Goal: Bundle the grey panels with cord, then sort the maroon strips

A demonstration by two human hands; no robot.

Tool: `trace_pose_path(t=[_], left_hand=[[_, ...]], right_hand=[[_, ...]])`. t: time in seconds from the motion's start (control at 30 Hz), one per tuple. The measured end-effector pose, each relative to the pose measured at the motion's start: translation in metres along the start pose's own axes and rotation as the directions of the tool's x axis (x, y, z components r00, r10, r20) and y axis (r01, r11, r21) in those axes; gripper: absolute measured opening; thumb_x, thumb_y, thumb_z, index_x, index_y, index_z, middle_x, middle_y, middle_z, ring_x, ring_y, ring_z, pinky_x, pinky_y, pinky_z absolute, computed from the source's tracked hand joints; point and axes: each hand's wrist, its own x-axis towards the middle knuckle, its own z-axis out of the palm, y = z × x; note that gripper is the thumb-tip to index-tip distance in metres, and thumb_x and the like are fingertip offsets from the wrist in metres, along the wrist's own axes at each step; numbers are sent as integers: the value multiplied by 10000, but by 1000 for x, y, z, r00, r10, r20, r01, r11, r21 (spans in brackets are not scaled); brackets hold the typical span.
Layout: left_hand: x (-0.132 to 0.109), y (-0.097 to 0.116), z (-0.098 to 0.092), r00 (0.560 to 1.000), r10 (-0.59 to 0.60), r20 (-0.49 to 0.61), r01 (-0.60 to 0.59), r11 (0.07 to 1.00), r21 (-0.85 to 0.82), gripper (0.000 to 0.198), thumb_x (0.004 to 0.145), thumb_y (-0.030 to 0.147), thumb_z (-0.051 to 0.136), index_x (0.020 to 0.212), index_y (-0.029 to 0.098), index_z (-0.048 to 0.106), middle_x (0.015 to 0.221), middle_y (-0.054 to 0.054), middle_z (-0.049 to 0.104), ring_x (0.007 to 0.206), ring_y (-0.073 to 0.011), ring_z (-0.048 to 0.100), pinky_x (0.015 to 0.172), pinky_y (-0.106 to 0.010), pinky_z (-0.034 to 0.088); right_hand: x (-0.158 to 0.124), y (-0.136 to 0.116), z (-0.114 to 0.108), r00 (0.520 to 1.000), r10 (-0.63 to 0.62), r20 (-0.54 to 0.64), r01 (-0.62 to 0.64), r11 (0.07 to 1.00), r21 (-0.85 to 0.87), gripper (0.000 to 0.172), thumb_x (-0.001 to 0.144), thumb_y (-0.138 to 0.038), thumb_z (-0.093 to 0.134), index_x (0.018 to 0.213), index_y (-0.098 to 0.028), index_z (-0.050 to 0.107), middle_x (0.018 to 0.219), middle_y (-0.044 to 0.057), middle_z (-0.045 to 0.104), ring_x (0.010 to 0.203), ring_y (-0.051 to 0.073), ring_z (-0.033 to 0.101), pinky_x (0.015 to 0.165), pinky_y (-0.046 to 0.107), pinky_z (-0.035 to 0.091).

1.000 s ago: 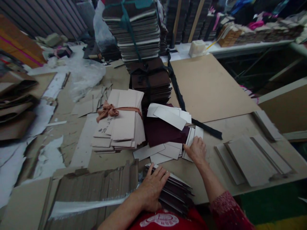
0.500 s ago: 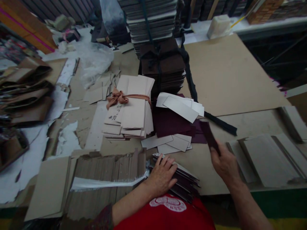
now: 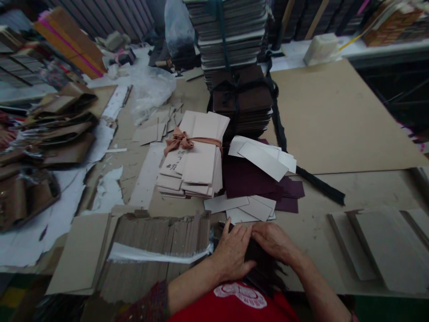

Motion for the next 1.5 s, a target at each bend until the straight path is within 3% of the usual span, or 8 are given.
trace_pose_path(t=[0.17,0.5,0.9,1.1,1.17,1.27,1.37,1.5], left_hand=[[-1,2,-8,997,-19,77,17,1000,21,706,863,621,603,1356,129,485,1254,-141,596,1234,-314,496,1214,-605,102],[-5,-3,2,991,-26,128,32,998,-46,879,893,623,556,1567,225,156,1596,-146,308,1458,-375,248,1158,-724,127],[-6,-4,7,997,-34,66,40,996,-86,880,884,587,599,1567,228,176,1605,-138,299,1469,-379,243,1166,-728,93],[-7,-1,5,997,-54,50,55,998,-35,804,885,610,594,1503,185,306,1481,-149,466,1388,-339,383,1190,-666,141],[-6,0,5,998,-55,43,56,998,-21,796,890,604,592,1490,159,318,1461,-155,484,1384,-330,389,1201,-634,160],[-5,1,4,999,-43,21,42,999,6,731,886,598,607,1421,143,402,1410,-145,529,1358,-315,418,1214,-591,176],[-3,0,3,1000,-6,5,6,999,40,685,876,611,618,1346,135,472,1341,-139,570,1294,-308,474,1220,-558,179],[-6,-4,8,998,26,-53,-24,999,34,685,868,617,624,1342,144,479,1385,-137,523,1301,-311,457,1212,-534,211]], right_hand=[[54,-9,-7,982,-31,-184,4,989,-146,330,1003,-179,386,1207,-160,645,1107,100,688,1016,205,630,894,306,471],[132,-52,33,951,-300,-69,250,883,-397,220,950,-125,507,1071,-146,690,1232,156,614,1184,301,430,934,433,373],[131,-56,17,909,-396,-134,365,908,-208,96,908,-149,604,898,-190,690,940,59,674,1034,243,511,1035,453,318],[111,-54,-2,847,-456,-272,471,882,-13,169,883,-83,573,955,-200,672,1063,55,677,1101,167,579,1145,377,314],[102,-56,-7,837,-406,-368,488,857,164,134,911,-155,566,961,-210,678,1161,73,667,1171,179,565,1107,369,373],[90,-50,-19,842,-9,-540,408,666,625,141,883,-353,635,936,-226,666,1076,56,692,1071,208,618,969,357,479],[78,-27,-35,797,342,-497,288,507,812,354,810,-530,662,999,-235,607,922,16,681,825,179,631,738,289,512],[53,11,-41,877,378,-296,41,555,831,420,765,-534,701,1004,-197,621,795,10,671,655,158,580,577,249,447]])
